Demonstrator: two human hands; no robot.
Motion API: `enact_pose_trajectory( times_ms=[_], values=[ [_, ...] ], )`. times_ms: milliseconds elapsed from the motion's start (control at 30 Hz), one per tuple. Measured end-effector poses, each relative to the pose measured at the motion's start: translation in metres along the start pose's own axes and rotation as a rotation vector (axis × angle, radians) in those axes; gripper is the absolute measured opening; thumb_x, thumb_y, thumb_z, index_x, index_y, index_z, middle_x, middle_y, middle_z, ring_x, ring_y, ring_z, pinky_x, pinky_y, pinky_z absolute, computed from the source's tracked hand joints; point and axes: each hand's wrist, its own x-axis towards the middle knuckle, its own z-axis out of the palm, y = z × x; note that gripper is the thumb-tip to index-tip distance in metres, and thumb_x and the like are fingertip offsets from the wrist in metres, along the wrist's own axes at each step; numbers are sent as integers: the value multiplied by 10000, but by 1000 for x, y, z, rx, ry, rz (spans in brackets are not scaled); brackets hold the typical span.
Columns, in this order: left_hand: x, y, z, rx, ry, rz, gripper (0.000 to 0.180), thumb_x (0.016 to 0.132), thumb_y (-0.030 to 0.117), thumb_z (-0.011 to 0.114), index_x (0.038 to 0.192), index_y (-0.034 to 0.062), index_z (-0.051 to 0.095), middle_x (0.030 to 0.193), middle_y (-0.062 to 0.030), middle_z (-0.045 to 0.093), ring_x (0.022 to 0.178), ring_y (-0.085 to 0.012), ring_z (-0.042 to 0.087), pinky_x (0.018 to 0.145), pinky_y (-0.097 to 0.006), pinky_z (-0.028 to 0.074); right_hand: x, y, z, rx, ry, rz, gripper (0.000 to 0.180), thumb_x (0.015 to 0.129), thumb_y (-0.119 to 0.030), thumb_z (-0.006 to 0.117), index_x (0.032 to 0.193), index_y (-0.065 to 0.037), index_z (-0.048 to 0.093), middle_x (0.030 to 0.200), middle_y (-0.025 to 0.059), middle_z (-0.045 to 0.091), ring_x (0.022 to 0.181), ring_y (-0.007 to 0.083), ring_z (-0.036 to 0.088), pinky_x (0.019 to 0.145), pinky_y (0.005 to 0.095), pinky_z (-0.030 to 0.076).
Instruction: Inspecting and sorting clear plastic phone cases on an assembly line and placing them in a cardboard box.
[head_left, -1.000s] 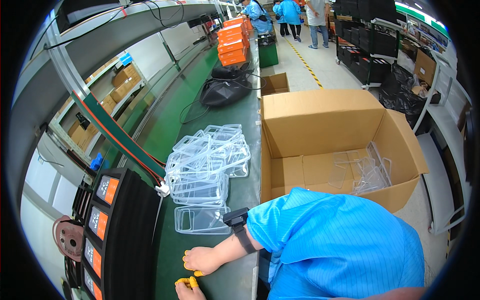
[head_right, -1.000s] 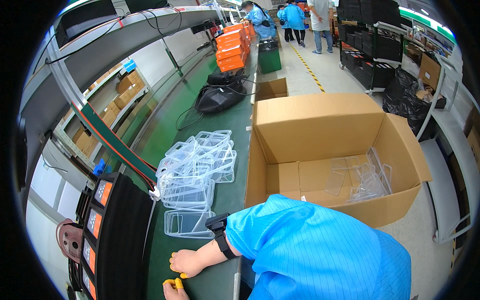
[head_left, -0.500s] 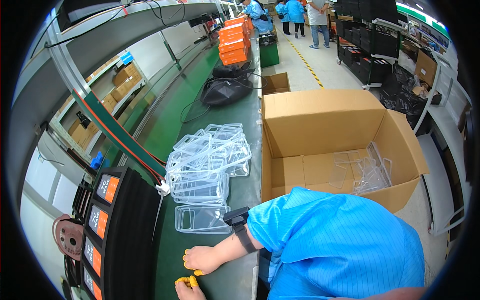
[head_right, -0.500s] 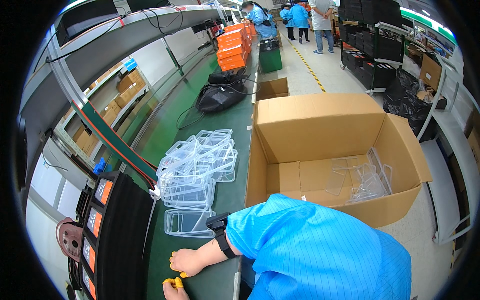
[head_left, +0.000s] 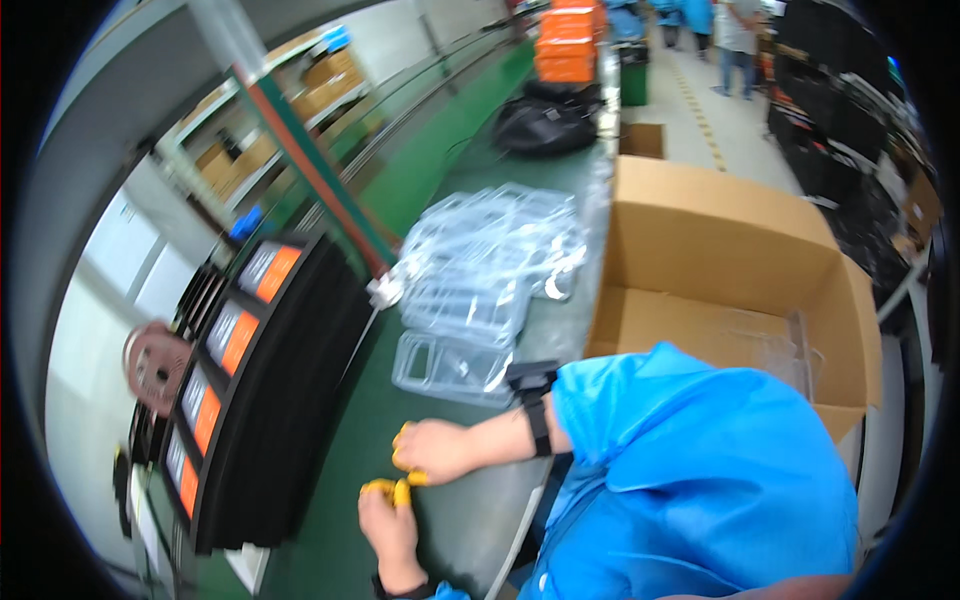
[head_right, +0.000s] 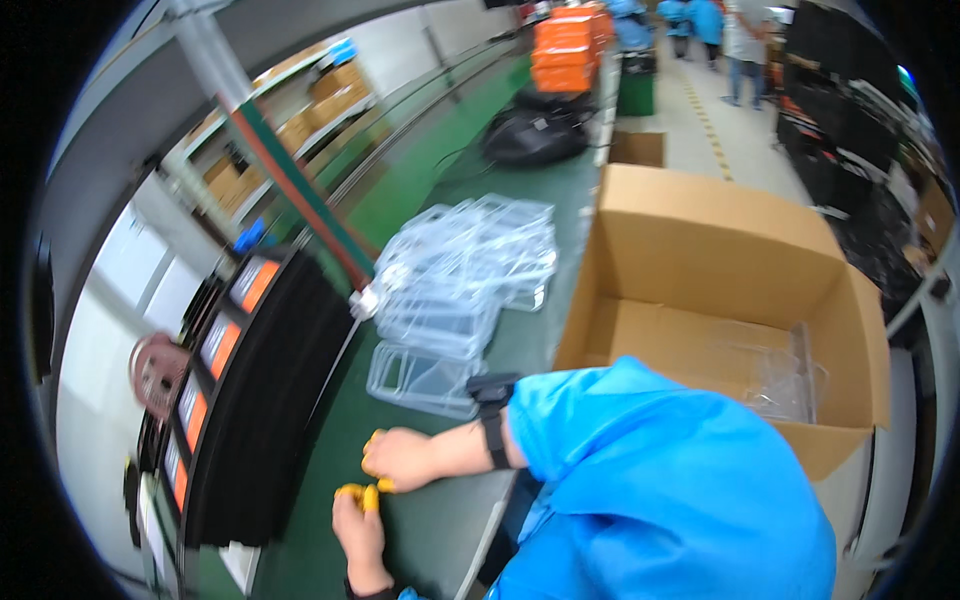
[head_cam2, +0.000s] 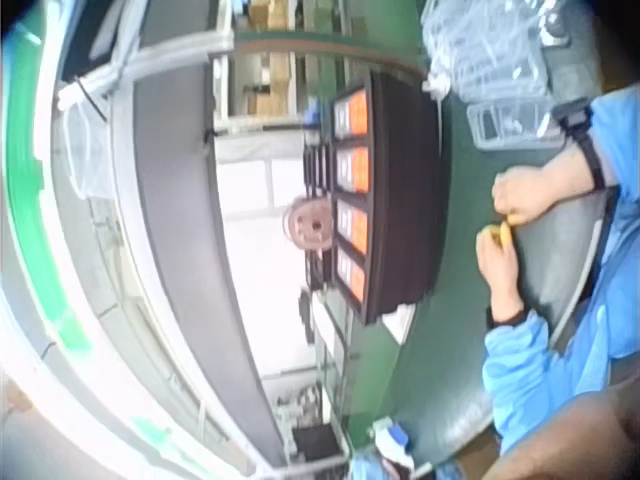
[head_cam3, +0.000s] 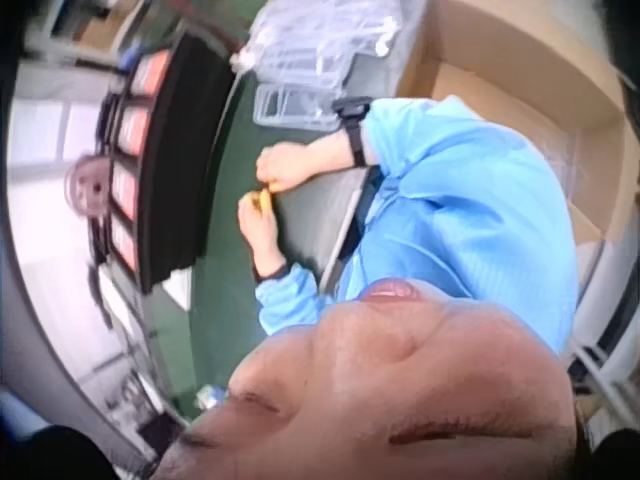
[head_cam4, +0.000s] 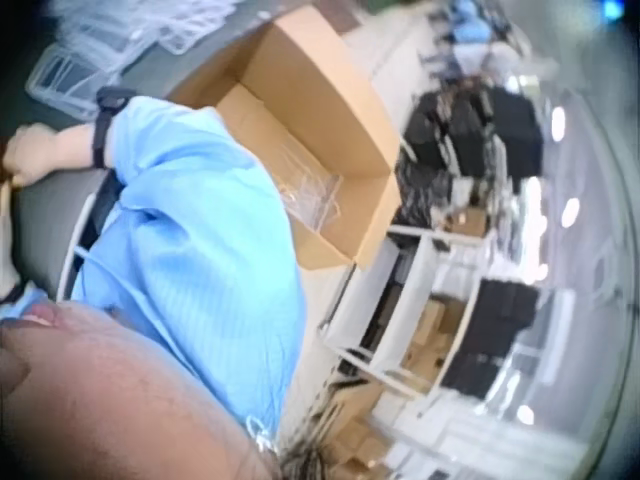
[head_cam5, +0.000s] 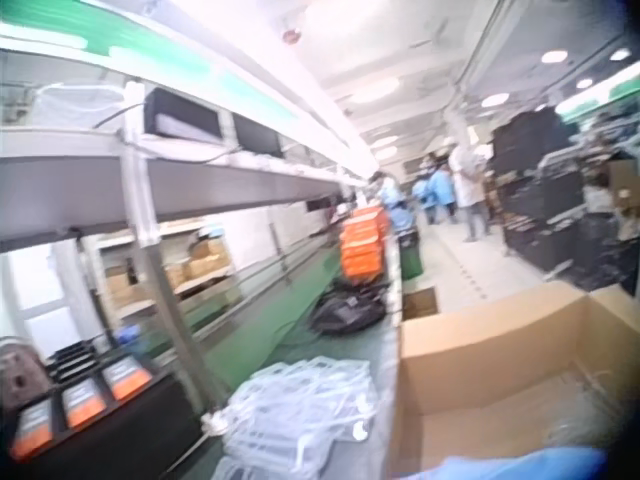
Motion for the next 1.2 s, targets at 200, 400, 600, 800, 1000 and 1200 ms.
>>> enact_pose_trajectory(
  times_ms=[200, 400, 600, 800, 1000, 1200],
  values=[
    [-1, 0, -1, 15, -6, -31, 196, 721, 185, 605, 717, 6, 525, 743, -134, 527, 730, -311, 498, 645, -382, 408, 2, 1, 2, -15, -54, 4, 215, 652, -235, 616, 718, -44, 544, 782, 106, 527, 774, 273, 500, 688, 359, 418],
    [2, 7, -1, 21, -21, -36, 198, 723, 201, 598, 726, 13, 537, 758, -132, 535, 747, -304, 508, 662, -378, 416, -3, 1, -7, -36, -43, 27, 219, 663, -246, 616, 741, -52, 551, 788, 104, 531, 794, 268, 504, 699, 364, 415],
    [3, 5, -4, 14, -36, -67, 206, 729, 197, 600, 752, 2, 539, 760, -145, 545, 744, -306, 517, 654, -381, 419, 4, 7, -21, -240, 124, 67, 246, 665, -240, 610, 825, -63, 547, 864, 99, 488, 876, 256, 439, 724, 357, 347],
    [1, 8, -10, 27, -47, -105, 259, 751, 263, 574, 787, 7, 564, 825, -170, 560, 818, -327, 525, 710, -397, 429, 9, 42, -40, -342, 72, 458, 247, 646, -186, 601, 839, -42, 546, 911, 139, 508, 911, 296, 473, 739, 393, 405],
    [5, 12, -3, -35, -51, -89, 226, 754, 246, 568, 752, 20, 553, 777, -146, 549, 776, -306, 517, 684, -383, 422, -4, 46, -39, -384, 197, 225, 218, 575, 7, 588, 782, -17, 524, 852, 126, 492, 849, 283, 471, 716, 354, 416],
    [2, 9, -5, -31, -76, -120, 233, 758, 252, 564, 783, 20, 550, 801, -140, 547, 804, -299, 511, 705, -374, 419, 2, 31, -42, -363, 330, 92, 225, 559, 42, 578, 770, 0, 510, 831, 136, 483, 795, 302, 477, 674, 362, 417]
  ],
)
